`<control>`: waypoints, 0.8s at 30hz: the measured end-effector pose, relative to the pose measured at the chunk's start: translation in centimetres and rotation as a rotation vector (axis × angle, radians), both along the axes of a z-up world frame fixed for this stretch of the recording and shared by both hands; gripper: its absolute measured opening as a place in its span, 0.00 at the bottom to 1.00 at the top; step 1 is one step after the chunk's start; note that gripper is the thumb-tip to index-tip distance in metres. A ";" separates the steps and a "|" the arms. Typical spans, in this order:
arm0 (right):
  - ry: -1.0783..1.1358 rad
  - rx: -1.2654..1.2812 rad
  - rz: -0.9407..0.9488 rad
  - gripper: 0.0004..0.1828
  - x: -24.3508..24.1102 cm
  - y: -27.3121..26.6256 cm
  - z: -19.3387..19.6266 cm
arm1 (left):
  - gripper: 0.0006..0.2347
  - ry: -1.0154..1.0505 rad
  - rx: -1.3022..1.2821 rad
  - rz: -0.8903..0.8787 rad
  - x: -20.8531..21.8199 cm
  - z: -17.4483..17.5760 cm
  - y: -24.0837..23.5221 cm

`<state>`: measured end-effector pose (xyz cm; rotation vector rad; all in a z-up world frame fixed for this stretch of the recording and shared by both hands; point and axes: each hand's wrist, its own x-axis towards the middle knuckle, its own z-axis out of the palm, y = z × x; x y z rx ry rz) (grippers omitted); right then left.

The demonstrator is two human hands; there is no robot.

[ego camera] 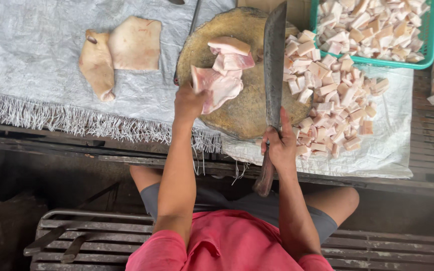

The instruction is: The person cuts large pieces of pork belly into small cubes using a large knife on a round wooden cutting board. The person places the cut pieces into a green plastic basket and continues processing the remaining meat.

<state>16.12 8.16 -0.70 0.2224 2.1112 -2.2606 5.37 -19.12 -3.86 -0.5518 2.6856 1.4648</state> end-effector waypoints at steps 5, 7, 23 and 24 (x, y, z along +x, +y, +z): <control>0.014 0.035 -0.043 0.38 3.5 3.3 -0.2 | 0.20 0.168 0.265 -0.217 4.0 2.1 4.5; 0.021 0.046 -0.056 0.38 4.6 4.5 -0.3 | 0.19 0.279 0.314 -0.269 4.9 2.9 7.2; -0.100 0.389 -0.049 0.35 9.4 7.3 1.8 | 0.17 0.426 1.274 0.105 -3.9 6.4 3.6; -0.117 0.438 0.007 0.35 10.0 7.3 1.9 | 0.17 0.444 1.294 0.102 -3.3 6.5 2.7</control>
